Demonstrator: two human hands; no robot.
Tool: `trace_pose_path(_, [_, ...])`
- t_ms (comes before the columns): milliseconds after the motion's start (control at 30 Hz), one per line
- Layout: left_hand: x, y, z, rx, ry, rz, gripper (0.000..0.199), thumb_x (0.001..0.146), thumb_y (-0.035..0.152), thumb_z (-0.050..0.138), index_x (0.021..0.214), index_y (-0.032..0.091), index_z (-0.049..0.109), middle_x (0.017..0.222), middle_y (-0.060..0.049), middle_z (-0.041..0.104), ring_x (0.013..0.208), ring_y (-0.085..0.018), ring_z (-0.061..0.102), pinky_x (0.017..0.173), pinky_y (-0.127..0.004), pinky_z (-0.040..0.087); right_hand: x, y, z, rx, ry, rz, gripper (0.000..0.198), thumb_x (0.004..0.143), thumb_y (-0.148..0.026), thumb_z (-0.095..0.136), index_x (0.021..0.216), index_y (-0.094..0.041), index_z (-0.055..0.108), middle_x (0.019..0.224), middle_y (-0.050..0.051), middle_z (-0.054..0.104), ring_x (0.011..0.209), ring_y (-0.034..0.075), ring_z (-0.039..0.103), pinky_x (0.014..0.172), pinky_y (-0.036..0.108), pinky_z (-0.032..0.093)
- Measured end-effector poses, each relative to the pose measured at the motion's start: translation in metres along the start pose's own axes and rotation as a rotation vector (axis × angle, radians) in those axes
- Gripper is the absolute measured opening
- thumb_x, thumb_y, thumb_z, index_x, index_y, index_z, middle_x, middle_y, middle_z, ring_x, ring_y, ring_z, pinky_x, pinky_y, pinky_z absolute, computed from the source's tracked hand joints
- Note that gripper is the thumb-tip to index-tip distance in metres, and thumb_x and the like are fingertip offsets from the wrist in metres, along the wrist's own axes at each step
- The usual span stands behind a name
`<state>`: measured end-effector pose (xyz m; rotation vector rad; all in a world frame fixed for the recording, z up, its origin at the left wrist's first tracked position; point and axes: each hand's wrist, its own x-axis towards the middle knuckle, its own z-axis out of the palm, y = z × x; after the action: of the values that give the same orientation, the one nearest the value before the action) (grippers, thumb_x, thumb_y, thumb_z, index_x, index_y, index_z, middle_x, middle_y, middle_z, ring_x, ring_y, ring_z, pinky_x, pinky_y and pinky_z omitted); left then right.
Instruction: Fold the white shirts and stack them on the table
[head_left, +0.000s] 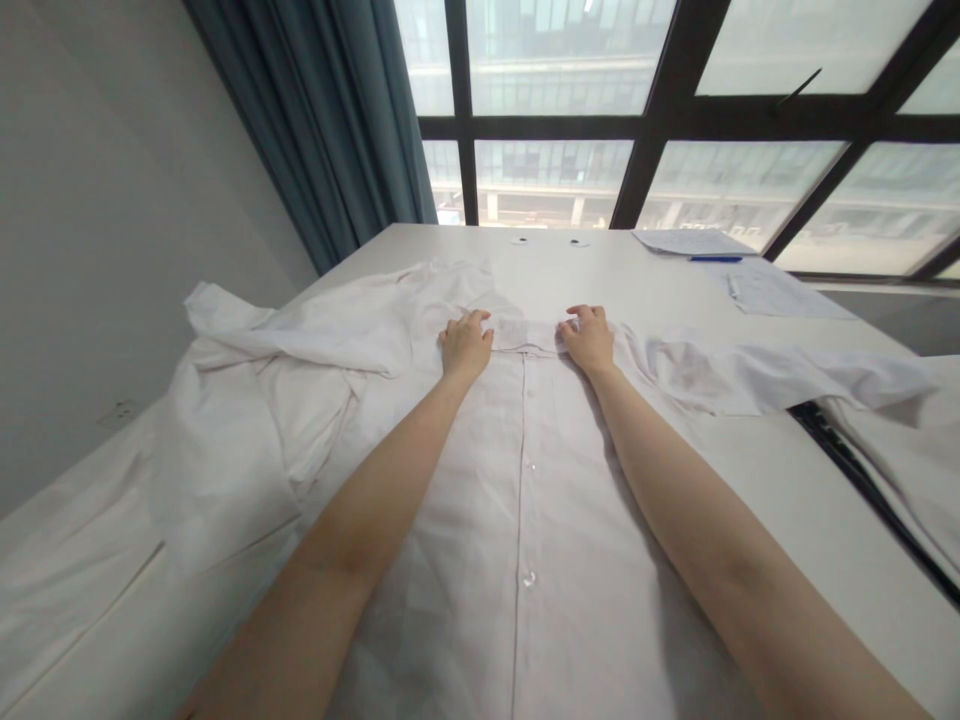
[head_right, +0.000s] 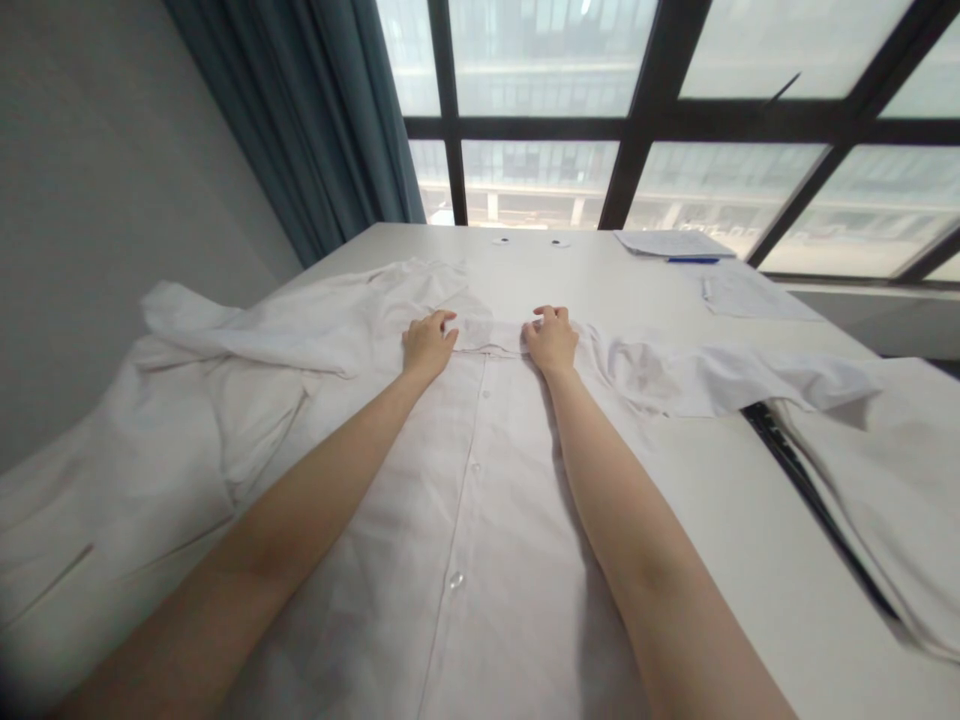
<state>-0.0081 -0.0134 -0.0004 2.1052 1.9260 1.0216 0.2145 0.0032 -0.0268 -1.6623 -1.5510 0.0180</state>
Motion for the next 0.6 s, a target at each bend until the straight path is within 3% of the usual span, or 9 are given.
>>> trace_pose_path(233, [0.003, -0.005, 0.006, -0.054, -0.021, 0.04, 0.038, 0.086, 0.005, 0.053, 0.115, 0.029, 0.06, 0.112, -0.007, 0.065, 0.11, -0.026, 0.058, 0.096, -0.041, 0.039, 0.003, 0.003, 0.003, 0.066, 0.016, -0.059, 0.042, 0.069, -0.008, 0.049, 0.105, -0.021, 0.065, 0.108, 0.01, 0.054, 0.097, 0.024, 0.058, 0.089, 0.039, 0.048])
trace_pose_path(467, [-0.006, 0.003, 0.002, -0.019, 0.021, 0.063, 0.045, 0.085, 0.001, 0.046, 0.12, 0.025, 0.06, 0.129, -0.014, 0.05, 0.125, -0.033, 0.044, 0.104, -0.05, 0.033, -0.001, -0.004, -0.005, -0.021, 0.044, -0.08, 0.045, 0.073, -0.003, 0.041, 0.104, -0.022, 0.066, 0.11, 0.013, 0.055, 0.103, 0.029, 0.054, 0.09, 0.047, 0.044])
trace_pose_path(600, [-0.009, 0.013, 0.001, -0.015, -0.081, 0.285, 0.05, 0.089, 0.003, 0.038, 0.132, 0.023, 0.055, 0.147, -0.012, 0.04, 0.139, -0.029, 0.031, 0.116, -0.049, 0.02, -0.004, -0.018, -0.009, -0.072, -0.047, -0.197, 0.042, 0.079, -0.006, 0.042, 0.11, -0.02, 0.066, 0.125, 0.015, 0.056, 0.118, 0.033, 0.048, 0.096, 0.053, 0.037])
